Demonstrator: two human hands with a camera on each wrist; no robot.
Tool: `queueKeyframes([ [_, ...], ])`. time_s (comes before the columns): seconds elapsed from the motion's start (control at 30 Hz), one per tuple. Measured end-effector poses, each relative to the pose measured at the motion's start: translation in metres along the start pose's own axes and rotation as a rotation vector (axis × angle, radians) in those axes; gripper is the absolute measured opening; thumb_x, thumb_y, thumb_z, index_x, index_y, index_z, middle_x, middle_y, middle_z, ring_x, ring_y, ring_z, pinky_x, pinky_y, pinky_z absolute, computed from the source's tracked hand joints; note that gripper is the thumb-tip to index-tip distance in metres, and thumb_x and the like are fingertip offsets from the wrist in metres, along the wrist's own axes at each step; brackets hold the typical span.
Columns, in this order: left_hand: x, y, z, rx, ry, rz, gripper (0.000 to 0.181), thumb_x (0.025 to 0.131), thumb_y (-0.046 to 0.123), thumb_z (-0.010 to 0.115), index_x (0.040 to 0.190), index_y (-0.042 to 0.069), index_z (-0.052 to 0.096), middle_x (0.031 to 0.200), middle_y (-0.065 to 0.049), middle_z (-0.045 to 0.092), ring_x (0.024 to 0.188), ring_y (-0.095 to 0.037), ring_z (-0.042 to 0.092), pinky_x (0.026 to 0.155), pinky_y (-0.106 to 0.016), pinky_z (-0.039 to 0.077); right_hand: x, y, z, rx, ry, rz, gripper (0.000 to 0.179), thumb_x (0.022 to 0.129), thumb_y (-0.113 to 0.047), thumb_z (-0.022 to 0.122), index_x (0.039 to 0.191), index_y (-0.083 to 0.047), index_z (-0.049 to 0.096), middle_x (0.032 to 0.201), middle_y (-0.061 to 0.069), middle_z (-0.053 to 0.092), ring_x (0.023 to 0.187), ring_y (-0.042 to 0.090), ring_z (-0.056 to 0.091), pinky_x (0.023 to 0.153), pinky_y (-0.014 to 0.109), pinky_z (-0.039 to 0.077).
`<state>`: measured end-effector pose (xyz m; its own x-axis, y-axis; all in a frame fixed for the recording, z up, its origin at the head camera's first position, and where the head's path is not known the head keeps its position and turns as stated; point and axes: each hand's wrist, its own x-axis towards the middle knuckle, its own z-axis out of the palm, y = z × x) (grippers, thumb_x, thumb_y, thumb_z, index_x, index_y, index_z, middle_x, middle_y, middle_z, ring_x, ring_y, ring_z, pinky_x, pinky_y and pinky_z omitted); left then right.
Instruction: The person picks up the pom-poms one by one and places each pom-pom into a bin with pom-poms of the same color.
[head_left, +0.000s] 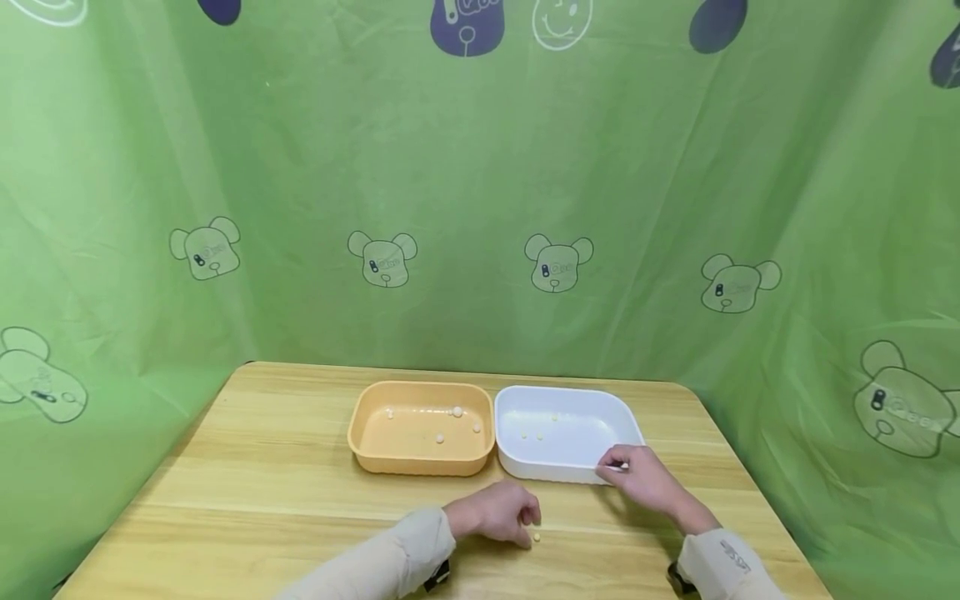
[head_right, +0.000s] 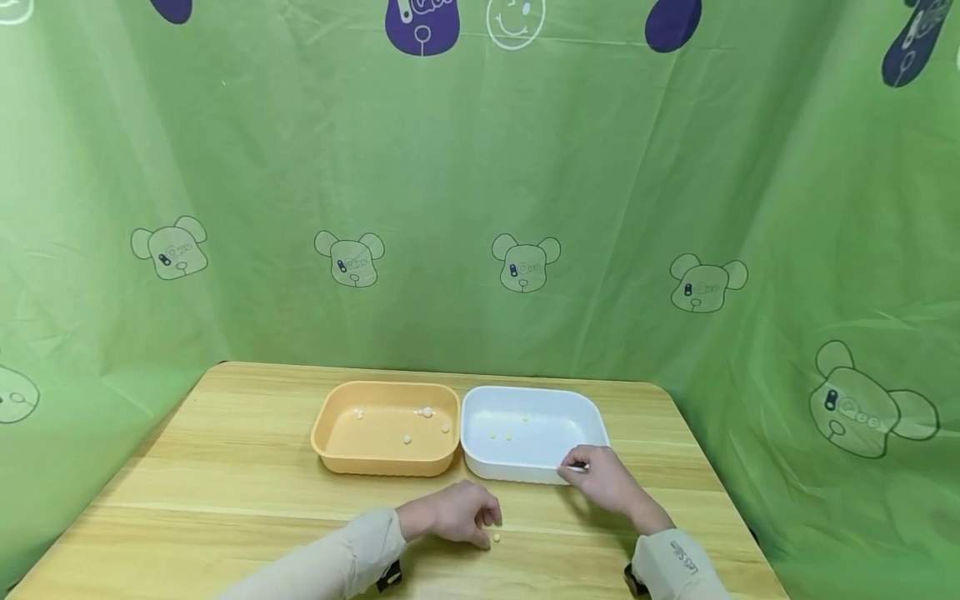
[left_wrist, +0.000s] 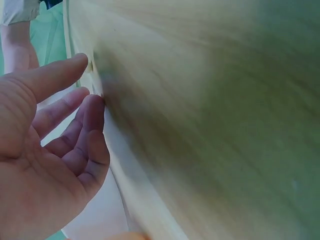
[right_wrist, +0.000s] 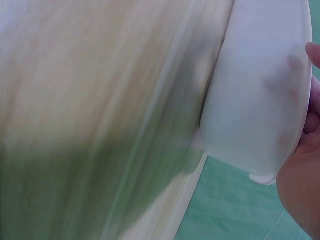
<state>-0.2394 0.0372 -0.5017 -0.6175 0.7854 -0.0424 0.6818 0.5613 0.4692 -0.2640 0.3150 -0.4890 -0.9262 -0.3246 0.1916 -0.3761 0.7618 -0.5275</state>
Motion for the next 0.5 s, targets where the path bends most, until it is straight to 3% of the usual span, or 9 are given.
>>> queueKeyframes([
  [0.2,0.003,0.005,0.003,0.091,-0.009,0.032,0.018,0.075,0.019,0.08,0.088,0.017,0.068,0.072,0.015,0.053,0.066,0.005,0.045,0.063,-0.01,0.036,-0.001,-0.002,0.0,0.012,0.02,-0.021,0.01,0.084,-0.016,0.07,0.075,-0.019,0.068,0.077,-0.012,0.062,0.075,0.007,0.057,0.073,0.03,0.049],
  [0.5,0.006,0.012,0.002,0.111,-0.029,0.055,0.009,0.079,0.016,0.076,0.082,0.019,0.067,0.067,0.018,0.051,0.063,0.006,0.045,0.06,-0.009,0.036,-0.001,0.0,-0.001,0.007,0.016,-0.06,0.009,0.084,-0.017,0.07,0.076,-0.019,0.068,0.077,-0.013,0.061,0.074,0.006,0.057,0.071,0.029,0.049],
])
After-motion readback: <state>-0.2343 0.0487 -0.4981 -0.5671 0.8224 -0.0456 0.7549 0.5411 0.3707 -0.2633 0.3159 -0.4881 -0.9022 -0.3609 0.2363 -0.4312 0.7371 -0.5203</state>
